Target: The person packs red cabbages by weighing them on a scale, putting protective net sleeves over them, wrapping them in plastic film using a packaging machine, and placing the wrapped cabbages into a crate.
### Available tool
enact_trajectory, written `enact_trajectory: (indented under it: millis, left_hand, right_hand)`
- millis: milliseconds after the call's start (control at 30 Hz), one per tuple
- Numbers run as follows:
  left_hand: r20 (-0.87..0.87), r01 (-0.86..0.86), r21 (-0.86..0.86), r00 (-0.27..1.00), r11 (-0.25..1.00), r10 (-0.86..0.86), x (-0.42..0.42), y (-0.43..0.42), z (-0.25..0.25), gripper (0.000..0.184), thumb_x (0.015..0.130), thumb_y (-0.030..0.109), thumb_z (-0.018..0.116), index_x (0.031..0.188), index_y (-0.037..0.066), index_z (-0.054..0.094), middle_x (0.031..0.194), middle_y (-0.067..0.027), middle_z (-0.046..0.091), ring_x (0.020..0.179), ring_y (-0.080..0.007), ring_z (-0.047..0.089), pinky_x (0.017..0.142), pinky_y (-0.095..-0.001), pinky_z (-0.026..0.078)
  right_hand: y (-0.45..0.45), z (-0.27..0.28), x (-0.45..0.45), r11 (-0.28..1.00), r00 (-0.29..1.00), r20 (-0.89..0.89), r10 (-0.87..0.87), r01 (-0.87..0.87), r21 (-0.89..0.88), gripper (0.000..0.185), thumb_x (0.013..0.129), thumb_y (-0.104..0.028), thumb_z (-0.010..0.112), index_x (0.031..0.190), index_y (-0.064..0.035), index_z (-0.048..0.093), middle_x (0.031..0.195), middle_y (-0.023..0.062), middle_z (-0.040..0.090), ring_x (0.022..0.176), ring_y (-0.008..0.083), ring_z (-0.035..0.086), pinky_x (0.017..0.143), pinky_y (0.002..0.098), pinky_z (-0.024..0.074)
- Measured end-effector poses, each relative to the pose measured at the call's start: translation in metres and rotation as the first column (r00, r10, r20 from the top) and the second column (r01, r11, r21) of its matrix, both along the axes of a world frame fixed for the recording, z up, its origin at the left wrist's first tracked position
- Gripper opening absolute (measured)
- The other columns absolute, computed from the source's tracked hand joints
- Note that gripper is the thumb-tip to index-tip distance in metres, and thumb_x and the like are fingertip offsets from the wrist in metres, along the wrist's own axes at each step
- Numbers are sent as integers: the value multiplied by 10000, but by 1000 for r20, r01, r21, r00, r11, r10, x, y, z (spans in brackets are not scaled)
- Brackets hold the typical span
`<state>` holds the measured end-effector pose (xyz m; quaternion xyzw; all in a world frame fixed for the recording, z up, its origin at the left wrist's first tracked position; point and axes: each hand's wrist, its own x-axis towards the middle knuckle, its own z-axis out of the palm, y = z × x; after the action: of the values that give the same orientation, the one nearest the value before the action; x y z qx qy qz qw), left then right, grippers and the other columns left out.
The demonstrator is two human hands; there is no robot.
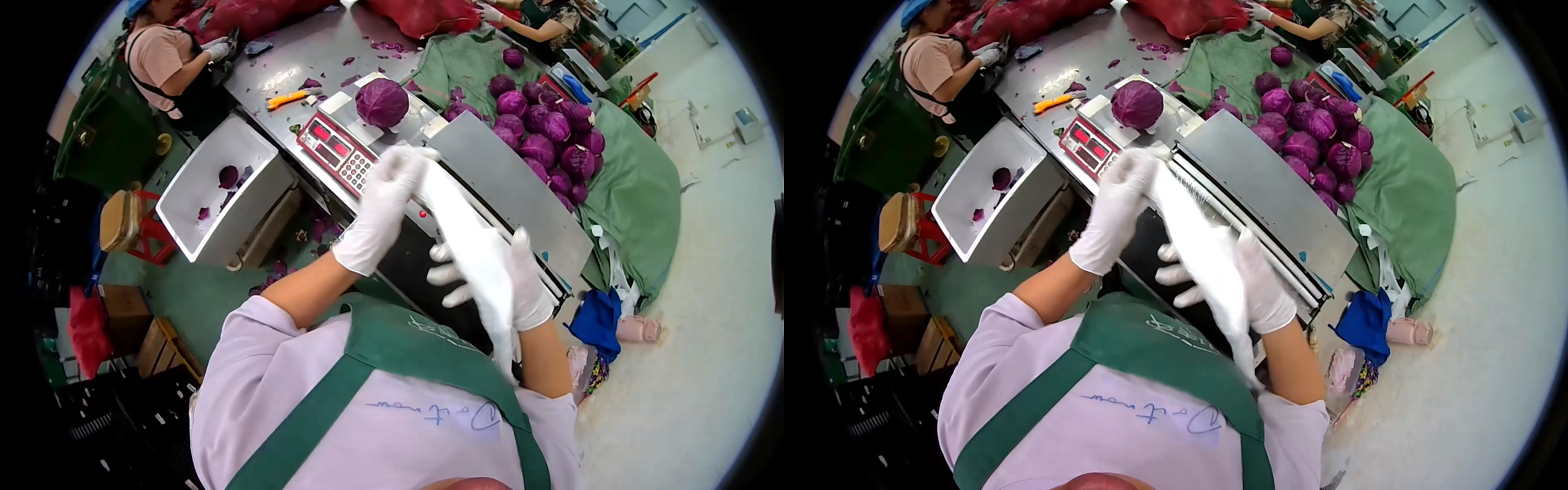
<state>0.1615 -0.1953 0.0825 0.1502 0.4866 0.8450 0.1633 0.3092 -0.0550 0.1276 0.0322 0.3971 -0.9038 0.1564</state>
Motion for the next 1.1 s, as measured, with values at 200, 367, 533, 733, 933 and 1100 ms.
enact_trajectory:
  millis: [200,367,533,733,933,1100]
  left_hand:
    - [7,-296,-1,955,955,296,-92,-64,-33,203,961,204,579,1056,35,639,927,-17,658,765,-64,568,661,-207,450]
    - [96,-403,137,914,905,393,-157,-119,-31,211,959,205,583,1089,39,565,892,-43,646,765,-89,606,667,-234,512]
    - [205,54,28,977,998,-59,-153,-123,-40,207,906,141,642,1066,58,542,871,-45,614,697,-109,624,569,-223,511]
    - [293,326,179,883,928,-366,-118,-48,1,171,870,147,677,986,60,586,863,-30,614,790,-122,612,686,-259,499]
    - [-669,-439,-60,685,897,290,-136,-26,-20,81,801,26,689,846,51,627,970,-102,616,922,-239,600,855,-358,467]
    - [-22,-23,112,999,993,26,-148,-27,-33,92,964,86,505,987,-1,526,965,-75,612,914,-107,585,827,-265,481]
  right_hand:
    - [-39,5,-4,916,951,121,286,-308,255,574,919,-303,597,1354,40,448,893,37,634,805,81,570,771,186,439]
    - [58,11,-9,277,955,-144,-260,216,936,273,921,-252,550,998,-9,649,852,40,638,670,88,535,661,236,432]
    - [198,16,-23,-531,766,-420,-487,122,839,325,919,-196,561,1185,-10,575,1028,102,623,916,137,562,787,275,453]
    - [6,12,-175,-77,810,-578,101,585,807,347,947,-181,575,1244,-3,578,1262,116,571,1188,207,510,1045,331,363]
    - [-61,-57,-195,537,810,-305,-501,567,624,260,944,-151,592,1152,4,600,1192,86,575,1080,173,551,978,304,423]
    - [-81,-61,-195,558,749,-212,-628,623,547,90,911,-14,567,1001,-12,570,1102,108,585,1018,165,566,898,294,470]
